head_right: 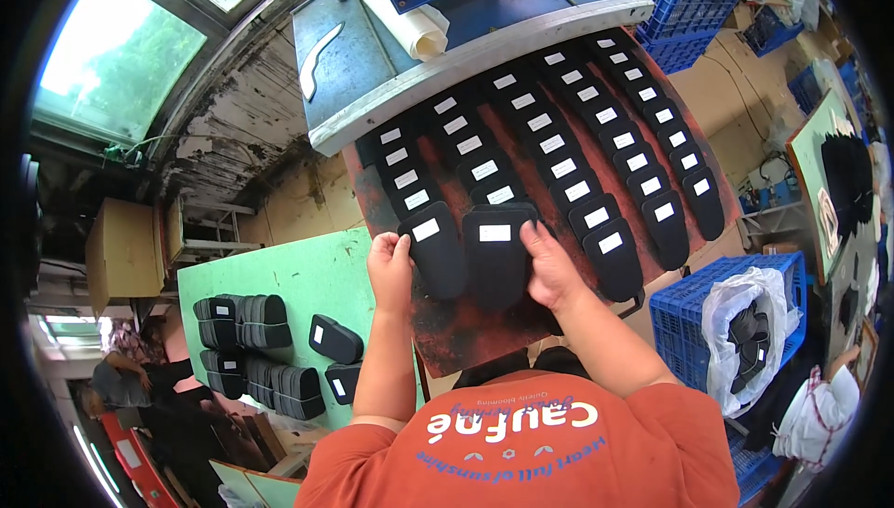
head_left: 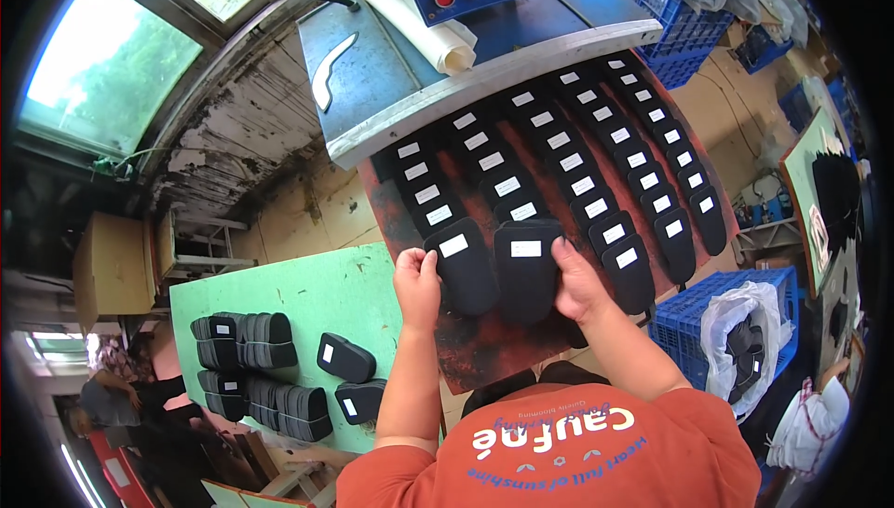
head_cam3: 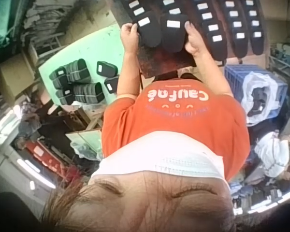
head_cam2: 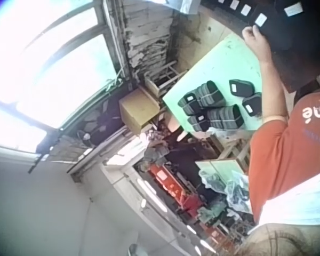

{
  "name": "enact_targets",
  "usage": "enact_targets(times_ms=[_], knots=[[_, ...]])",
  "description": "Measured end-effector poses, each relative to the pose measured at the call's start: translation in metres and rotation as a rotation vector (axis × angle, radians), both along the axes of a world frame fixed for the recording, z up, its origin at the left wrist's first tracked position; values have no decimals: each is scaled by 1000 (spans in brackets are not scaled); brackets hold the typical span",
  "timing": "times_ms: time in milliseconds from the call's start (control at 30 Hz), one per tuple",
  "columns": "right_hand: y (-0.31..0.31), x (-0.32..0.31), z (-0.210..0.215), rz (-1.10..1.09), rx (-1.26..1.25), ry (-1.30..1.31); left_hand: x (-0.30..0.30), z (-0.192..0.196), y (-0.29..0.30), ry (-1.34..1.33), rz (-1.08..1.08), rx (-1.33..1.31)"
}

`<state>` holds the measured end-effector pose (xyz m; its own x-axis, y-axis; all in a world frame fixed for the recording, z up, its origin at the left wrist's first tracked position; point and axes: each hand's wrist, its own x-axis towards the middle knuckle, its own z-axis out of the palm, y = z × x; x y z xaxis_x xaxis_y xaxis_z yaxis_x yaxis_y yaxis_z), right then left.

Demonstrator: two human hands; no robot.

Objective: Applying labels or decorative patches to shoe upper components using an industrial heat press machine and organizing the finished pieces.

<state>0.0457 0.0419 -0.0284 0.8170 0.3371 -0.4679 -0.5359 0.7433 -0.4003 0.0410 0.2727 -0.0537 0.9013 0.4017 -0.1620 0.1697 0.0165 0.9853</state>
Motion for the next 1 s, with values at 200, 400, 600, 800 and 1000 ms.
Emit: enact_targets(times_ms=[200, 400, 600, 800, 1000], knots=[[-3, -5, 3, -14, -31, 42, 2, -5, -10, -48, 30, 458], [3, -13, -2, -25, -137, 4, -34, 25, -43, -27, -108, -55], [-22, -4, 9, 33, 96, -31, -22, -6, -13, 34, 17, 134], [-7, -29, -6, 50, -126, 31, -56, 34, -63, -27, -208, -39], [-46, -19, 4, 58, 131, -23, -65, -1, -32, 109, -10, 1]])
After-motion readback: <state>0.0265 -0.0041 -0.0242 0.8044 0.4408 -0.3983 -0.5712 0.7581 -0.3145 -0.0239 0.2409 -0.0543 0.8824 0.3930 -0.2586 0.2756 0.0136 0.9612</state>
